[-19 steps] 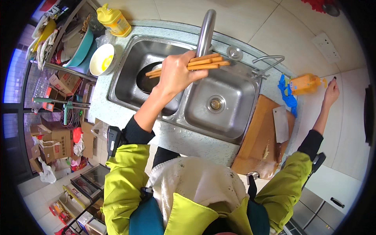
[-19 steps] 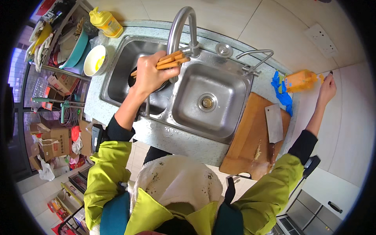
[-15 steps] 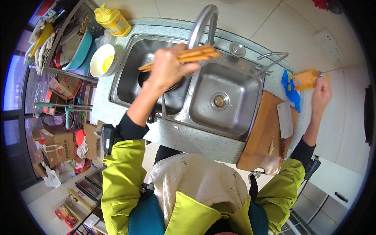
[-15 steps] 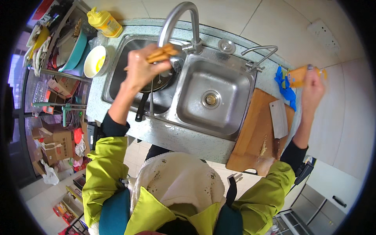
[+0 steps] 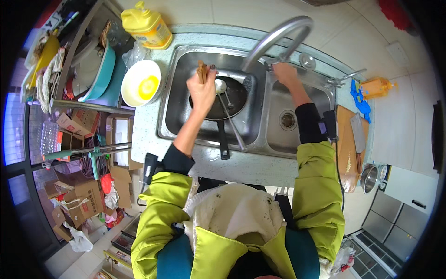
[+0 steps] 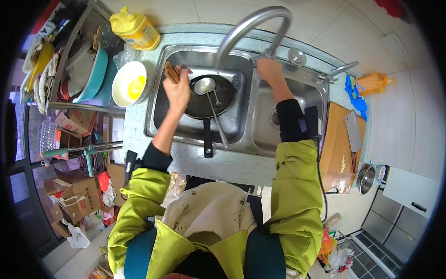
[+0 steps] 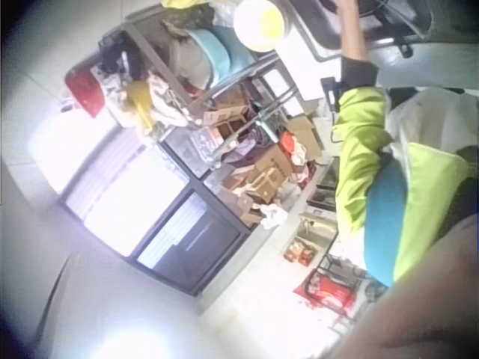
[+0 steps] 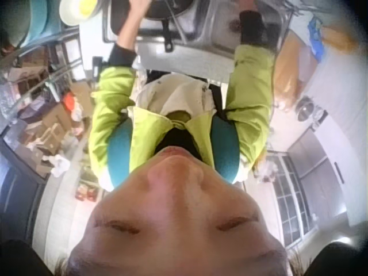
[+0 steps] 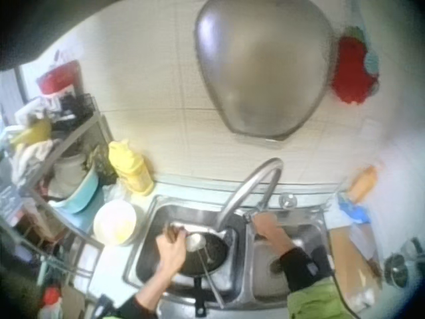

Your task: The person chops red chili peppers on a cutting board using a cleaver, then transfers the chopped pieces into a bowl. They add salt and other seasonings from containers, mix the contents, and place the bowl into the refrigerator. The person also washes the cleaver and chopsticks at the sink.

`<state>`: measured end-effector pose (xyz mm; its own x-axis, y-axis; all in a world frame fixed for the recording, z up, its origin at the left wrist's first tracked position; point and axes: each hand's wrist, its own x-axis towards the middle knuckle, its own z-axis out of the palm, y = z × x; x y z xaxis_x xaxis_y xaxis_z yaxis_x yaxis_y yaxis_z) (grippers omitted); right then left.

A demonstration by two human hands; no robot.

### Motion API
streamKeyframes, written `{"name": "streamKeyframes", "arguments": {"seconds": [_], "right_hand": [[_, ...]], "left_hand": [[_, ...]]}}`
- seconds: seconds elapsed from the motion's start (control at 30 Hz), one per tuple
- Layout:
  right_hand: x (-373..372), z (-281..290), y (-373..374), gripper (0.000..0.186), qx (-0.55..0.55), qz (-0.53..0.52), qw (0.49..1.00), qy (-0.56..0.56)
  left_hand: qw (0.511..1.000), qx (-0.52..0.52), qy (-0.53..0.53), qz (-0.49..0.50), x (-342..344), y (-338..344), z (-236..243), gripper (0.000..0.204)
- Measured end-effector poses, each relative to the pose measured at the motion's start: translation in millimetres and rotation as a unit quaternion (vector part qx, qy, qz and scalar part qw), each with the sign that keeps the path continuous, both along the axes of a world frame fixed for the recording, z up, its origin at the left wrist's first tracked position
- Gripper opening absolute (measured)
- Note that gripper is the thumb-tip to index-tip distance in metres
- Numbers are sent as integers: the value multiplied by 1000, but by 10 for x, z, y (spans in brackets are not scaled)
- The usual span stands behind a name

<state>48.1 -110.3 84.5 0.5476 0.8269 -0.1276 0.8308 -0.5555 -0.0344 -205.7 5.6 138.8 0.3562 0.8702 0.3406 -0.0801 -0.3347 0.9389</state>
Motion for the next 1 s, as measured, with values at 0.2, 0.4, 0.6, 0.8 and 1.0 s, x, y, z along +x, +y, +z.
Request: {"name": "streamKeyframes", "arguments": {"seconds": [0.2, 0.4, 0.6, 0.8, 1.0], "right_hand": [[-216, 4, 71, 23, -89, -32, 995, -34], [-450, 244, 50, 21, -55, -89, 994, -45], [-1156, 147, 123, 27, 256, -1, 887, 386], [-1423, 131, 458, 31, 284, -108, 792, 530], [-965, 24, 204, 32, 229, -203, 554, 774]], "left_hand": [[981, -191, 23, -39, 115, -92, -681, 25], [992, -102, 14, -73, 420, -236, -949, 9], [976, -118, 141, -113, 440, -445, -1102, 13], [957, -138, 213, -142, 265, -173, -1161, 14], [984, -87, 90, -130, 391, -355, -1048, 17]]}}
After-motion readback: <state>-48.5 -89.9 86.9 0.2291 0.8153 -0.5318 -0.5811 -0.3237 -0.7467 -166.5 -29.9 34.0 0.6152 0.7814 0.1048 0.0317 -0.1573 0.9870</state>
